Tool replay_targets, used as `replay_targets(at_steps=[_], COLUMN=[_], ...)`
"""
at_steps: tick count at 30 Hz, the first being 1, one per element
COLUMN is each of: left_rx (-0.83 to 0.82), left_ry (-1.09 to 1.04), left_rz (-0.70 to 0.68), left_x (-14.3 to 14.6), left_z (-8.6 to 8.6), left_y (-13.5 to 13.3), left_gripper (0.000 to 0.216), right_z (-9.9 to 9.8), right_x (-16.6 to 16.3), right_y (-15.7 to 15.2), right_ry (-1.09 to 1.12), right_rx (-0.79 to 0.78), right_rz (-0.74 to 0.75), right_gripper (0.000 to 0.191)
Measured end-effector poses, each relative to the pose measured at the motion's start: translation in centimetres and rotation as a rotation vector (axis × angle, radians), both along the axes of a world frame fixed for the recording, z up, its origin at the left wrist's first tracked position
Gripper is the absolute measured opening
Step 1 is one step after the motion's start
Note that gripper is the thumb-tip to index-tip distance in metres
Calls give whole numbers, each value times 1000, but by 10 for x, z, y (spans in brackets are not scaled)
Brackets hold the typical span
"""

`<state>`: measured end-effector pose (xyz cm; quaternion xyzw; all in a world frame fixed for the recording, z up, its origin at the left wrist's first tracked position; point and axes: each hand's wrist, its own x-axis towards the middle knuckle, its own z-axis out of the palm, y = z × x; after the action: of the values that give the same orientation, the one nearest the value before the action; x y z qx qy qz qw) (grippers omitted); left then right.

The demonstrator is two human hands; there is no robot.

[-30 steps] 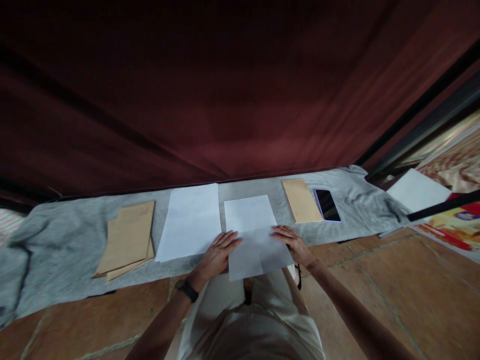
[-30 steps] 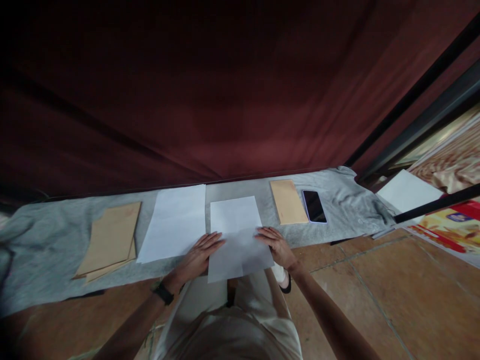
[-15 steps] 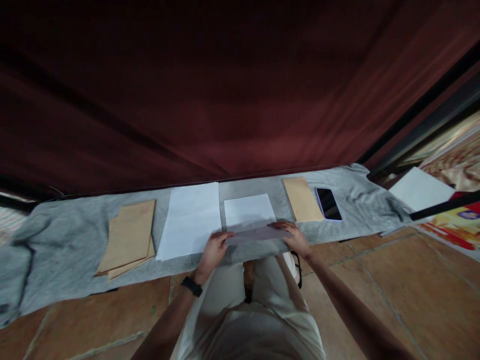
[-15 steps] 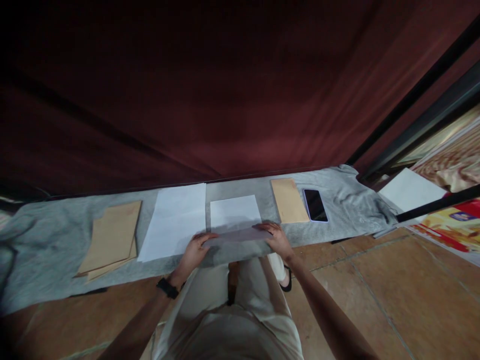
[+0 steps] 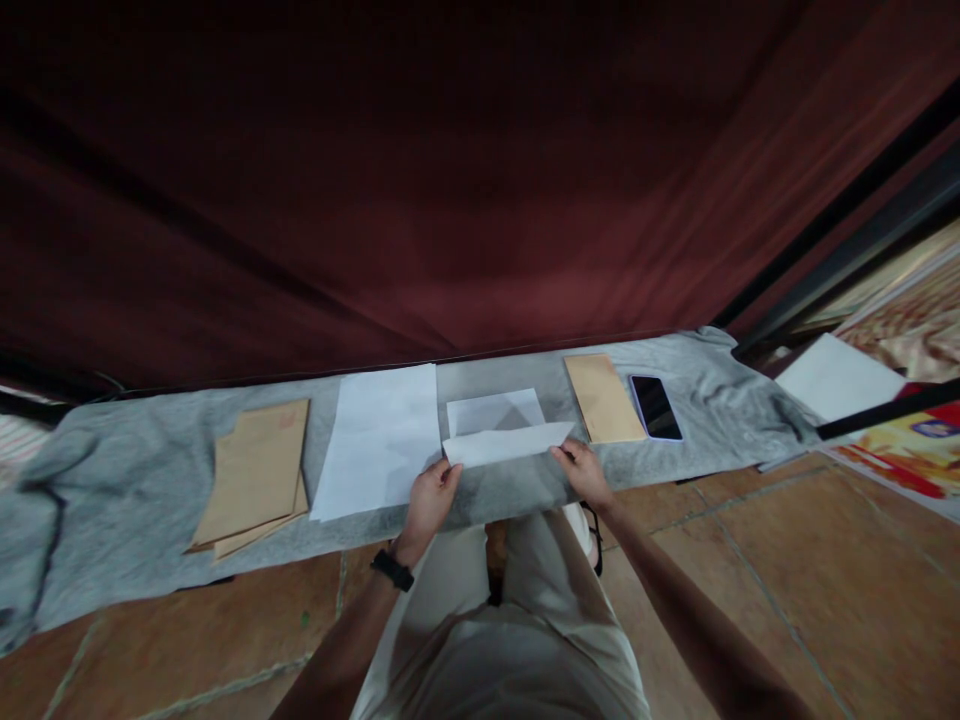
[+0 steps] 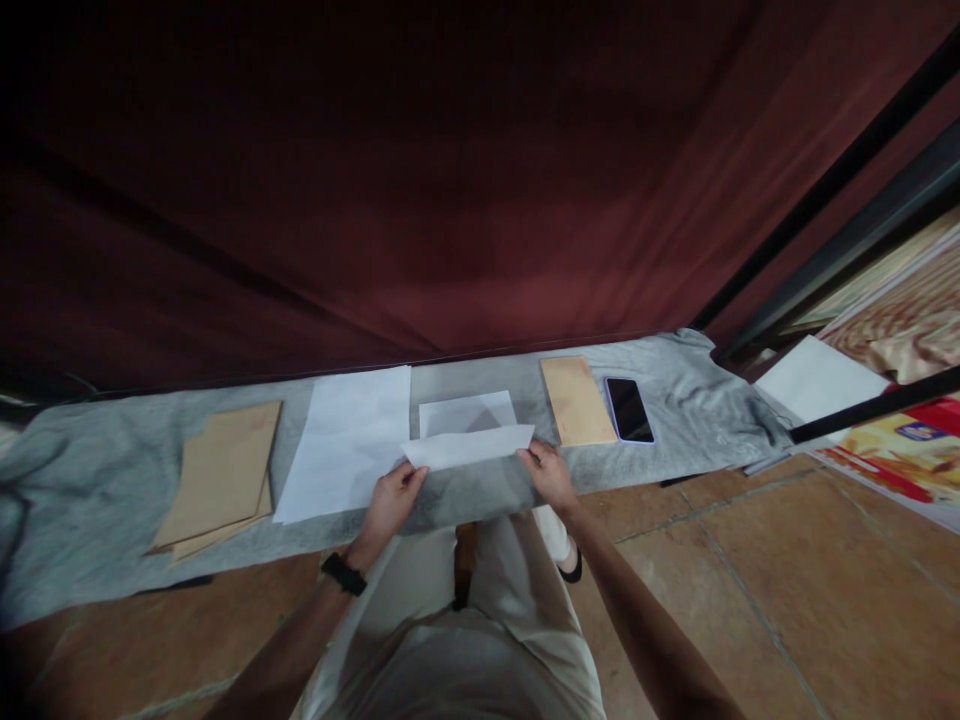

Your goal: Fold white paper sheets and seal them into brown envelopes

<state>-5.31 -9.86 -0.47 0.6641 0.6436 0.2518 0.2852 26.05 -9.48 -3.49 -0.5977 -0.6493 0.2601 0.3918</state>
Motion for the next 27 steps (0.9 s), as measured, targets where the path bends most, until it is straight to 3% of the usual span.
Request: replay_targets(at_steps=[13, 27], left_rx=[-5, -78], left_ry=[10, 138], left_rz=[79, 146], left_x=[9, 19], left_z=[4, 15], left_y=[8, 19], left_gripper=[16, 16], right_z=[1, 2], right_x=[-8, -19], right_y=[10, 17], right_ry=[-30, -297], right_rx=[-45, -96], right_rz=[-61, -190], right_gripper=[40, 37])
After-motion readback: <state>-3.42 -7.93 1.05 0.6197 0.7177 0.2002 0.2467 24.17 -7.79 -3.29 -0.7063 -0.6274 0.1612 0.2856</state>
